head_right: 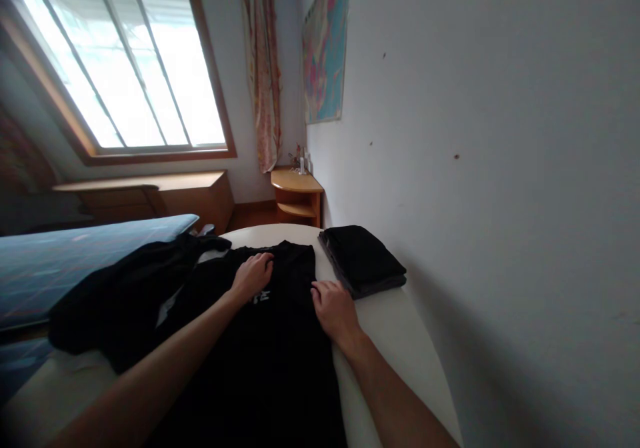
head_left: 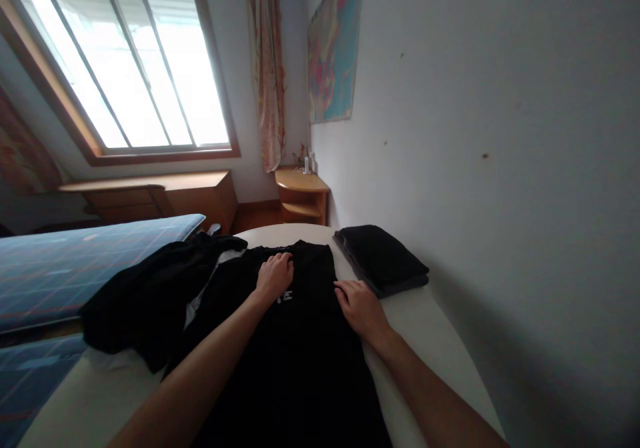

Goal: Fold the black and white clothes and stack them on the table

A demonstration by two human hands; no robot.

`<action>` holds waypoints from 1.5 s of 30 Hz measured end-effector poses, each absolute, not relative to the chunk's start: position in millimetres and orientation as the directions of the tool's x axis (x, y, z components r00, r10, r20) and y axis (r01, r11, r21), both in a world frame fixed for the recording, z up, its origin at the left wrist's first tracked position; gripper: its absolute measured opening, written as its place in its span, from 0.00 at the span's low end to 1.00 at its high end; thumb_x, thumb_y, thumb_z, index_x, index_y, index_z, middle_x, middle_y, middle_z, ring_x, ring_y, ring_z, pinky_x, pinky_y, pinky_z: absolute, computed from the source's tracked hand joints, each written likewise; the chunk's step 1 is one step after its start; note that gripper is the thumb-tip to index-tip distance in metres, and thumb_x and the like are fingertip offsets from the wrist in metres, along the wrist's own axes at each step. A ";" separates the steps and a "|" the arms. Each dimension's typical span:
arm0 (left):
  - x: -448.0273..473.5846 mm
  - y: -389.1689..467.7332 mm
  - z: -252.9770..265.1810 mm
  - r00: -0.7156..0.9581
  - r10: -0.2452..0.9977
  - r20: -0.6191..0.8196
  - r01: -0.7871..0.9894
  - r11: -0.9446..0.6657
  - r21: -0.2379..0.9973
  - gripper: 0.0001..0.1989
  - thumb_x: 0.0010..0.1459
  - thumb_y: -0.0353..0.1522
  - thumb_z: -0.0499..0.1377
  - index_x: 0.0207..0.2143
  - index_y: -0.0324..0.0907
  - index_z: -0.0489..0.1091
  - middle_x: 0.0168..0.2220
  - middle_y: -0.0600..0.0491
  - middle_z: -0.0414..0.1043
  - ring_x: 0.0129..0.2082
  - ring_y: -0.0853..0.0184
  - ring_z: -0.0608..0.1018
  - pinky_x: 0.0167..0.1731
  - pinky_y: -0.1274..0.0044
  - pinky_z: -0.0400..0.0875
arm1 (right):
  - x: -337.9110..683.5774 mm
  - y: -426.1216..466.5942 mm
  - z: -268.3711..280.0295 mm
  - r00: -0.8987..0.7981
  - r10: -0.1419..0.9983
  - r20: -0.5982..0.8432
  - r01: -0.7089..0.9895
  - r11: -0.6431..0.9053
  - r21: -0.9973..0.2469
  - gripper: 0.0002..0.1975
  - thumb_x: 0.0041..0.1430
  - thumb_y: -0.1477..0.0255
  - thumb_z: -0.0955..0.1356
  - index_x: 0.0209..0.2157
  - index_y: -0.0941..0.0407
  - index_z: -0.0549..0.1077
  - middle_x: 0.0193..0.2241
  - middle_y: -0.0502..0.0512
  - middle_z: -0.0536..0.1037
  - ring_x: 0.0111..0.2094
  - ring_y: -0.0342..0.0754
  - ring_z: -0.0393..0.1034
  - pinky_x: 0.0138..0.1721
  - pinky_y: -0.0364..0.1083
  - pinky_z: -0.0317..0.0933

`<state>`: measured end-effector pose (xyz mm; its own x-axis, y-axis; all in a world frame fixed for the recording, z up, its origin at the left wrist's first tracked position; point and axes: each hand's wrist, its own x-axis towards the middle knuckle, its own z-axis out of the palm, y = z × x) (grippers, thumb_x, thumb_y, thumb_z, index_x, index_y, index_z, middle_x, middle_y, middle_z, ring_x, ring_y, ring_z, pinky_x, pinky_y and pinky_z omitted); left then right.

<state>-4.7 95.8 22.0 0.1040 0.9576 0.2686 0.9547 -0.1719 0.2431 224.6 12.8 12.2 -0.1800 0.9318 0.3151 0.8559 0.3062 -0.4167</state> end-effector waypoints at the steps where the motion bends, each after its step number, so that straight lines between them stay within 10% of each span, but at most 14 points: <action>1: -12.0 92.0 21.9 0.098 0.960 0.261 0.957 -0.163 0.239 0.16 0.67 0.34 0.50 0.52 0.44 0.71 0.53 0.45 0.73 0.53 0.55 0.73 0.52 0.66 0.66 | 225.0 14.7 11.4 -0.179 0.930 0.322 0.852 0.311 -0.422 0.17 0.68 0.72 0.60 0.51 0.57 0.76 0.49 0.58 0.79 0.51 0.51 0.70 0.57 0.49 0.59; 15: -61.5 -4.0 -16.9 0.194 0.969 0.155 0.943 -0.228 0.244 0.27 0.66 0.43 0.51 0.66 0.51 0.59 0.71 0.50 0.46 0.70 0.53 0.51 0.66 0.61 0.51 | 218.8 72.5 10.2 -0.108 0.981 0.163 0.898 0.167 -0.406 0.20 0.64 0.70 0.63 0.56 0.58 0.72 0.50 0.63 0.78 0.50 0.54 0.74 0.51 0.49 0.64; 32: -58.2 -9.2 -4.5 0.215 0.971 0.109 0.938 -0.236 0.254 0.27 0.67 0.45 0.50 0.67 0.53 0.58 0.71 0.51 0.48 0.71 0.54 0.50 0.66 0.59 0.48 | 177.9 153.1 23.2 0.225 0.973 0.044 0.920 -0.198 -0.337 0.19 0.67 0.71 0.60 0.52 0.63 0.74 0.50 0.74 0.75 0.50 0.62 0.72 0.48 0.56 0.65; 45: -55.4 -0.3 -2.5 0.219 0.967 0.130 0.941 -0.245 0.235 0.26 0.68 0.43 0.50 0.66 0.49 0.59 0.70 0.48 0.50 0.70 0.53 0.52 0.66 0.60 0.50 | 173.7 154.2 23.3 0.134 0.966 0.220 0.967 -0.079 -0.242 0.20 0.68 0.74 0.56 0.58 0.60 0.64 0.54 0.69 0.72 0.50 0.58 0.69 0.45 0.52 0.63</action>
<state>-55.4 -0.3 -2.5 0.2191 0.9670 0.1298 0.9407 -0.2447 0.2349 173.7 154.2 23.3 0.1344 0.9662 0.2199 0.9669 -0.0793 -0.2425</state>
